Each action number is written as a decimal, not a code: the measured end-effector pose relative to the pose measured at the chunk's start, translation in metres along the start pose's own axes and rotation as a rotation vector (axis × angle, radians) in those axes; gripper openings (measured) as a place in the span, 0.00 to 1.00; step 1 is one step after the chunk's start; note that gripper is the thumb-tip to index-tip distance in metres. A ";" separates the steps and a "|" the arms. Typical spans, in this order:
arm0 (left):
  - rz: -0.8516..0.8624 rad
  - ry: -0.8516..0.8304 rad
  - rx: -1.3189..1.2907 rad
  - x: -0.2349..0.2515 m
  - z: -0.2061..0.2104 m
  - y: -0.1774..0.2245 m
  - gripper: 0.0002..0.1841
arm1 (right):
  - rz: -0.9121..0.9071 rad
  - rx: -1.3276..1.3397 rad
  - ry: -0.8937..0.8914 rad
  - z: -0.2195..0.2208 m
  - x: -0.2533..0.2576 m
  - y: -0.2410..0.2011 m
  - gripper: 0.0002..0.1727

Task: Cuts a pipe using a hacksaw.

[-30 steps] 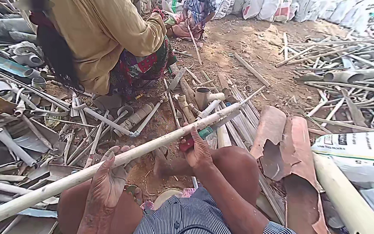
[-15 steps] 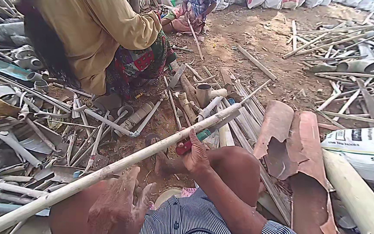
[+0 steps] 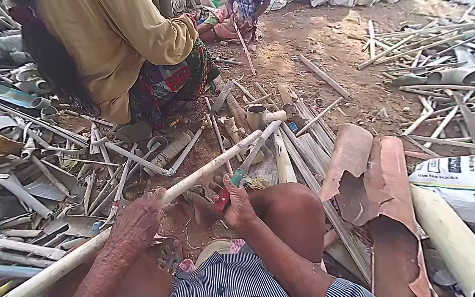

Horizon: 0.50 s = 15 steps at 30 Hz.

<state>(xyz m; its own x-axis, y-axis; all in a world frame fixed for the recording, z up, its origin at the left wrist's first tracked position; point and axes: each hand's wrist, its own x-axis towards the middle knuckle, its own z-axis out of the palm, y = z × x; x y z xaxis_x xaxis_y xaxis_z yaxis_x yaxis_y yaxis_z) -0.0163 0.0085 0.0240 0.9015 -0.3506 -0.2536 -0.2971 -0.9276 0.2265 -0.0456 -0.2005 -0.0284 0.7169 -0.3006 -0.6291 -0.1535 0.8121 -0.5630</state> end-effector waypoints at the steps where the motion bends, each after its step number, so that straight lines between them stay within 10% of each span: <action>1: -0.041 -0.028 0.005 0.002 -0.003 -0.002 0.24 | 0.007 -0.021 -0.001 -0.005 0.000 -0.002 0.11; 15: -0.173 -0.087 0.090 0.010 -0.013 -0.006 0.22 | 0.061 -0.222 0.125 -0.062 0.032 -0.037 0.12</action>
<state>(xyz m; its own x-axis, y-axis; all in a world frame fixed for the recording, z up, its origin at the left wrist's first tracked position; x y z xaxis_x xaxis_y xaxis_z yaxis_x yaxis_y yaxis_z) -0.0009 0.0125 0.0324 0.9122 -0.1916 -0.3622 -0.1709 -0.9813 0.0886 -0.0591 -0.2714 -0.0607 0.6141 -0.3253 -0.7191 -0.3494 0.7049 -0.6173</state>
